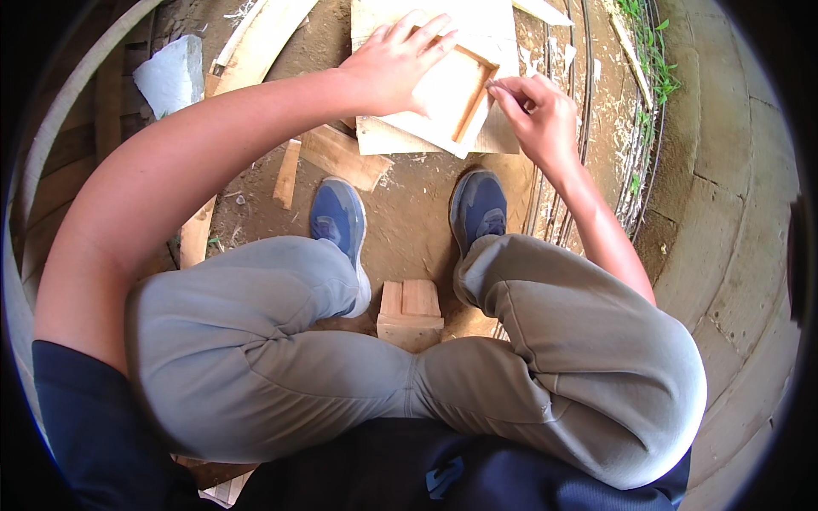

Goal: The person assembles a small wooden frame by hand, fitting pieces together and smoothing the edges with sandpaper. The person repeatedly adjusts the frame and sands the corners to ensure a smooth finish.

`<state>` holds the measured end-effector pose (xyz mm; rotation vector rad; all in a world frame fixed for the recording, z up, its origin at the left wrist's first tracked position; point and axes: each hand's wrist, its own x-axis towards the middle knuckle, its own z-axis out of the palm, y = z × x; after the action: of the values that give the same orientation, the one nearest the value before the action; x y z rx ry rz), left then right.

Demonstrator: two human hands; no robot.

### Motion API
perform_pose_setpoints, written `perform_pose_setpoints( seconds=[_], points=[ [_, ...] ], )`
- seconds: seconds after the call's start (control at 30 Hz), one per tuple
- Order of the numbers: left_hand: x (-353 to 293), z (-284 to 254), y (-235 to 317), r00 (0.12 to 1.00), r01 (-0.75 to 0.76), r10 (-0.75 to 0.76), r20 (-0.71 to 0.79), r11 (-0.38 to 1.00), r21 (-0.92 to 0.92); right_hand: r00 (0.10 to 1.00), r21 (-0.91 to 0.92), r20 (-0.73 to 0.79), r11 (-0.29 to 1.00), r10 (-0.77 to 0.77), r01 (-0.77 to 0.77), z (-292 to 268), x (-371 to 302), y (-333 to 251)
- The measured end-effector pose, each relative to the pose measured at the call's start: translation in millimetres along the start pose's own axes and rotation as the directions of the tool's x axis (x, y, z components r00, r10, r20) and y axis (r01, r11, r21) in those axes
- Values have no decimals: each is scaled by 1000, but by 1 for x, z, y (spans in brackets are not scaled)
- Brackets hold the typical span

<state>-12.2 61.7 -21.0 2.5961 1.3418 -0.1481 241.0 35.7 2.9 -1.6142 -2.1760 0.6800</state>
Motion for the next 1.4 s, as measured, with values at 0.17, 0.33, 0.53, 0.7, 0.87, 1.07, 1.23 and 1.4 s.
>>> perform_pose_setpoints(
  seconds=[0.17, 0.33, 0.53, 0.7, 0.87, 1.07, 1.23, 1.4],
  points=[
    [-8, -26, -2, 997, -64, 67, 37, 996, -69, 969, -84, -83, 971, -232, 226, 11, 14, 9],
    [1, -23, -2, 976, 2, 8, 218, 999, -47, 971, -50, -36, 971, -237, 235, 6, 6, 11],
    [-2, -17, -5, 987, -32, 40, 157, 998, -52, 966, 8, -8, 966, -258, 258, 10, 15, 9],
    [3, -20, -3, 981, -37, 50, 188, 997, -70, 946, -60, -22, 945, -323, 321, 4, 7, 10],
    [1, -20, -4, 985, -26, 34, 172, 999, -46, 923, -89, -4, 919, -386, 384, 5, 12, 5],
    [-2, -23, 0, 990, -51, 54, 132, 998, -33, 948, -206, 92, 925, -305, 318, -3, 19, -9],
    [-3, -11, -8, 989, -48, 54, 137, 998, -47, 946, -219, 70, 921, -315, 323, 8, 13, -14],
    [3, -15, 0, 986, -92, 98, 134, 995, -49, 931, -364, 142, 857, -335, 364, 6, 21, -19]
  ],
)
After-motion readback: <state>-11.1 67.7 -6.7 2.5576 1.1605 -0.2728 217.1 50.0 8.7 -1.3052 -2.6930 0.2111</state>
